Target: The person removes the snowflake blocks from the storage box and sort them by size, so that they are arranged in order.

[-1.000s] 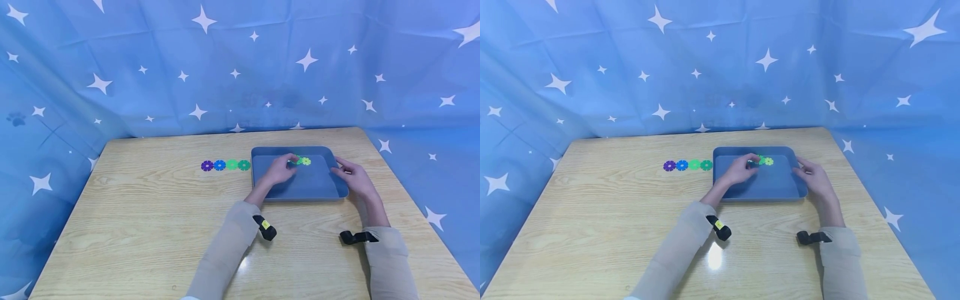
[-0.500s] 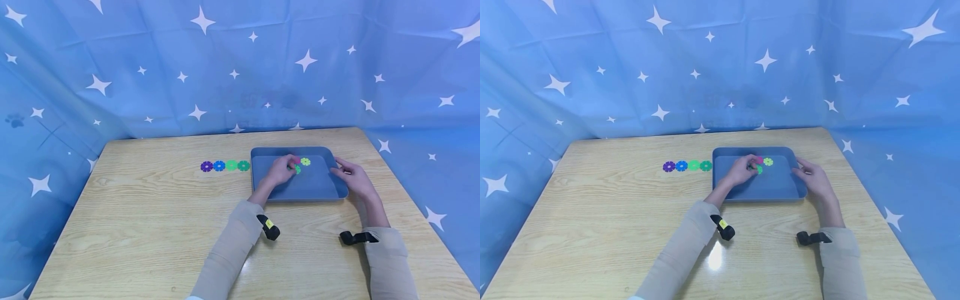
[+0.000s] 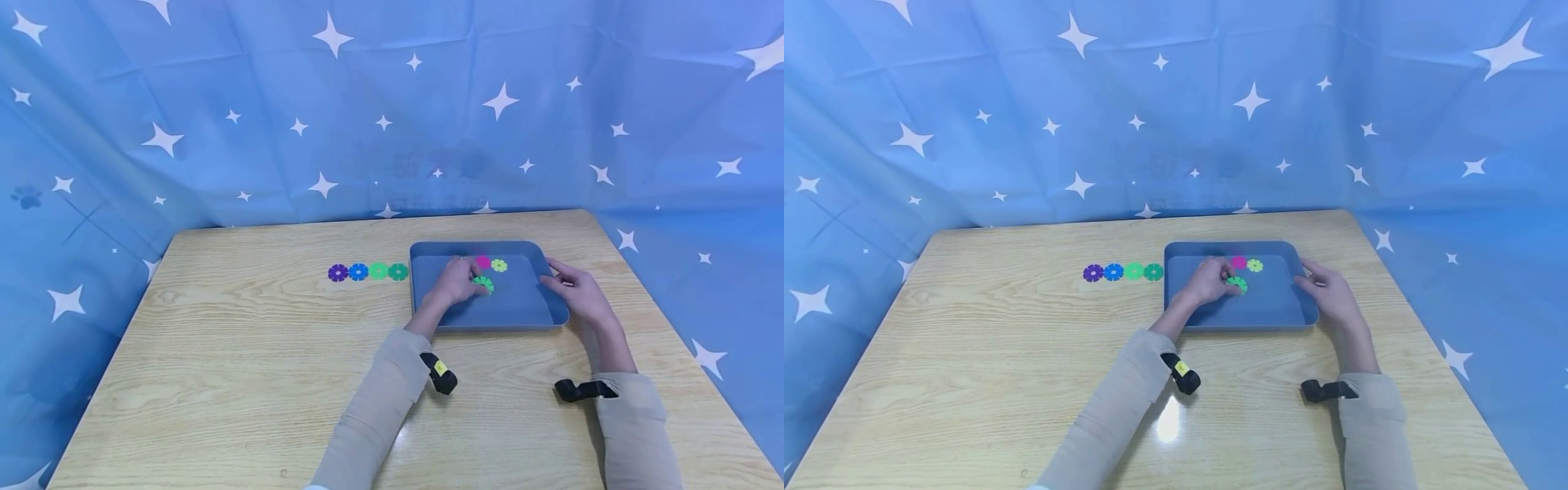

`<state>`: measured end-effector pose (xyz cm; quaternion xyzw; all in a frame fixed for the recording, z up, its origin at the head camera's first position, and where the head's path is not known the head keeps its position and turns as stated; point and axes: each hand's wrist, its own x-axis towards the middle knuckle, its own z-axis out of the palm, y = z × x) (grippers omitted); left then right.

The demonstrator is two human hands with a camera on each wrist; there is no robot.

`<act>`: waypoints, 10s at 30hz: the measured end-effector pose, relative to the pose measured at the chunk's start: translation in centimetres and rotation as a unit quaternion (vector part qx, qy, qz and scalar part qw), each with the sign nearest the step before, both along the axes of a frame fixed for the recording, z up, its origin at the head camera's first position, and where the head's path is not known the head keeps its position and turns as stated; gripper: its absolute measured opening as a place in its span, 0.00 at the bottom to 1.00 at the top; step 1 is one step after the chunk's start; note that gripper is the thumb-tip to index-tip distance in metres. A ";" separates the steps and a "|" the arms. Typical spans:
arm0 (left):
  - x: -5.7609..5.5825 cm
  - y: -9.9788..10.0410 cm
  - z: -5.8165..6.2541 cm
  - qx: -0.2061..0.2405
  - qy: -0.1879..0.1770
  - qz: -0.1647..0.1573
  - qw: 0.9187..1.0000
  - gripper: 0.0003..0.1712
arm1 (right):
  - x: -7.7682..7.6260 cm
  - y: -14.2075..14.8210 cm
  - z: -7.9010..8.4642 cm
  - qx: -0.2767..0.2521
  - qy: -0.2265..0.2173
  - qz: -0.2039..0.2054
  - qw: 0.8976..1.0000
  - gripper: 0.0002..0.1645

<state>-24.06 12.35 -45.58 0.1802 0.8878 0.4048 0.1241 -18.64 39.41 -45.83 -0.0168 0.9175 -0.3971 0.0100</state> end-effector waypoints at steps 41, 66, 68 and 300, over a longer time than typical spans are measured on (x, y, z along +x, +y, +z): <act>2.8 -8.4 3.1 0.279 -0.016 0.008 0.960 0.10 | 0.0 -0.1 0.0 -0.001 -0.001 0.003 1.000 0.37; 1.4 -20.6 1.2 0.279 0.045 0.162 0.945 0.10 | 0.1 0.1 -0.1 0.000 0.007 0.007 1.000 0.37; 1.5 -21.8 1.1 0.267 0.047 0.174 0.947 0.11 | 0.1 0.1 -0.1 0.001 0.007 0.008 1.000 0.37; 1.6 -24.5 1.1 0.188 0.054 0.177 0.965 0.10 | -0.3 0.1 -0.7 -0.013 -0.020 -0.011 1.000 0.38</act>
